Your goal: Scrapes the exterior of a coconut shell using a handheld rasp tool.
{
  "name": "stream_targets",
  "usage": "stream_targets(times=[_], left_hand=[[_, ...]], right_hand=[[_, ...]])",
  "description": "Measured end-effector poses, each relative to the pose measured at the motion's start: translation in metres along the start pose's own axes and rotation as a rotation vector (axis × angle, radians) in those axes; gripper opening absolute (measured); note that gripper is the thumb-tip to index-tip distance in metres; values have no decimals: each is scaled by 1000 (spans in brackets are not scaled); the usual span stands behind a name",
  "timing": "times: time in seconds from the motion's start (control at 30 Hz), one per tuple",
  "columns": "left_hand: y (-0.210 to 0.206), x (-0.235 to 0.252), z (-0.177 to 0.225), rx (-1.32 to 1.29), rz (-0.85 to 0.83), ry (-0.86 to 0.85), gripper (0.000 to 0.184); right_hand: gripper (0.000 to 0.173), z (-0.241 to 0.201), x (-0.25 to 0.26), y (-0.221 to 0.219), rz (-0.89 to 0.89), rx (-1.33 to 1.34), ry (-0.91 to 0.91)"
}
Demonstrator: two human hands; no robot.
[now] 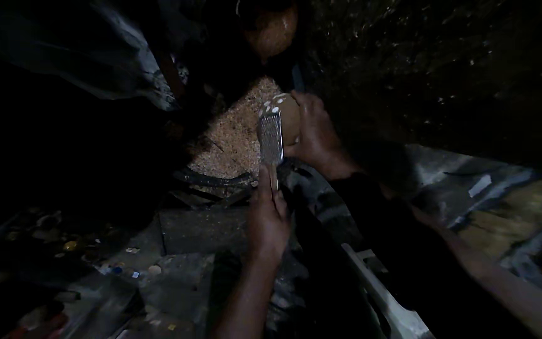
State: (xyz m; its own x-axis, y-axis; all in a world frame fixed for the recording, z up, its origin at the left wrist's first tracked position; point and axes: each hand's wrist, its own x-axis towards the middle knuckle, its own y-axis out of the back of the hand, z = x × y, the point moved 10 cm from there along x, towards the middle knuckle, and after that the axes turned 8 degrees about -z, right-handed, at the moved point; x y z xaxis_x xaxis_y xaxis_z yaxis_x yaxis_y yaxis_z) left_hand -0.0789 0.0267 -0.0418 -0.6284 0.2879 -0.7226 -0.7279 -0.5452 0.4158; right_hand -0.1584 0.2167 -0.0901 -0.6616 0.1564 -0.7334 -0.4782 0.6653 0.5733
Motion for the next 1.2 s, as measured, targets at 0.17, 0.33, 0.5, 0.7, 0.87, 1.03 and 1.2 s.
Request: stream_targets(times=[0.17, 0.33, 0.5, 0.7, 0.87, 1.03, 1.2], left_hand=[[23, 67, 20, 127, -3, 2, 74], [-17, 6, -69, -170, 104, -23, 66], [26, 66, -2, -139, 14, -23, 66], [-7, 49, 1, 85, 133, -109, 68], [9, 53, 13, 117, 102, -49, 68], [3, 66, 10, 190, 169, -151, 72], [6, 45, -7, 65, 54, -58, 66]], right_hand=[[137, 0, 11, -6, 62, -114, 45], [138, 24, 14, 18, 108, -90, -76], [70, 24, 28, 16, 337, 299, 215], [52, 19, 28, 16, 443, 250, 81], [56, 12, 24, 8, 479, 173, 107], [53, 11, 27, 14, 461, 215, 93], [52, 13, 21, 10, 480, 179, 134]])
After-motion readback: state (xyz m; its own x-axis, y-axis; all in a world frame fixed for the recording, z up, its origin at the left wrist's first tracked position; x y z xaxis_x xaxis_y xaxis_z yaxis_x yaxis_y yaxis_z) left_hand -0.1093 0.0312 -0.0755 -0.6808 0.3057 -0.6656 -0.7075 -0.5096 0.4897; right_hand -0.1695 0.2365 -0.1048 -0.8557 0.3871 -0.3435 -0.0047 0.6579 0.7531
